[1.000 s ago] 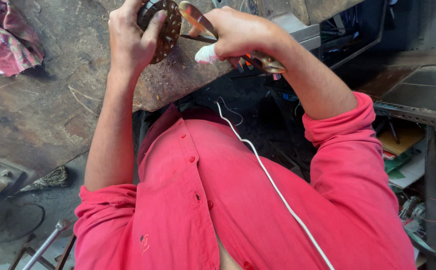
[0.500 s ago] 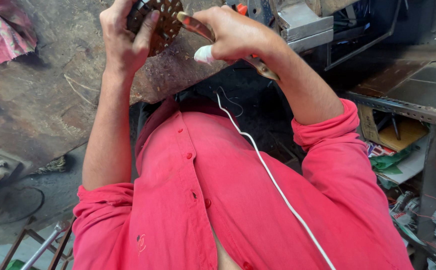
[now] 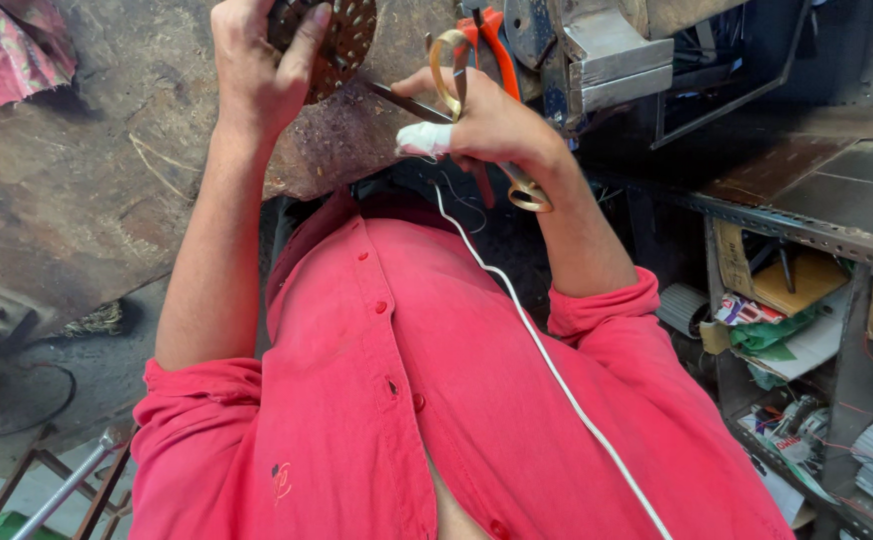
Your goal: The person uses scissors to trim and adjust a perforated metal disc with a central shaft, then uses a metal file to smooth the shaft. The person handles the disc and shaft repeatedly, rotating and repositioning them on a workbench.
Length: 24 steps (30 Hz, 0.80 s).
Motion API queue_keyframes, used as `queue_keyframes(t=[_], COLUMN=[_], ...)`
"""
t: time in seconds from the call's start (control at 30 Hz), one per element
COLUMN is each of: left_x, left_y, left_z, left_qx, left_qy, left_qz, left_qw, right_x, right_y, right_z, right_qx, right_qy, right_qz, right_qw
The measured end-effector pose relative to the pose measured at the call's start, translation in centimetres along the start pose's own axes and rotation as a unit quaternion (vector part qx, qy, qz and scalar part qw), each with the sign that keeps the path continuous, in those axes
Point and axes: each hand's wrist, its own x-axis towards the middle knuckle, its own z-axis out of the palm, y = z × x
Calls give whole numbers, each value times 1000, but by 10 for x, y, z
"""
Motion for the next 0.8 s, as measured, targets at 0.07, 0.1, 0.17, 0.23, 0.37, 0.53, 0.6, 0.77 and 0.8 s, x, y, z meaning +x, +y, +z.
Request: queue_keyframes(t=[0.07, 0.1, 0.17, 0.23, 0.37, 0.53, 0.6, 0.77, 0.8], left_x=[1, 2, 0, -6, -15, -21, -25, -24, -22], left_y=[2, 2, 4, 3, -6, -22, -24, -21, -19], left_z=[2, 1, -1, -3, -3, -2, -2, -6, -7], left_qx=[11, 19, -36, -58, -53, -48, -51, -104, -103], left_qy=[13, 20, 17, 18, 28, 35, 32, 48, 42], left_qz=[15, 24, -5, -22, -28, -2, -17, -31, -60], left_qw=[1000, 999, 999, 998, 998, 998, 998, 993, 992], right_x=[2, 4, 8, 12, 15, 23, 26, 21, 17], right_y=[-8, -12, -20, -22, -15, 9, 22, 45, 46], right_z=[8, 12, 18, 27, 38, 29, 20, 6, 6], right_qx=[-1, 0, 3, -62, -68, -22, 85, 301, 285], right_qy=[29, 33, 40, 64, 81, 29, -3, -94, -80], right_qz=[48, 41, 30, -21, -70, -72, -61, -51, -54], right_qw=[998, 999, 999, 996, 992, 997, 995, 948, 954])
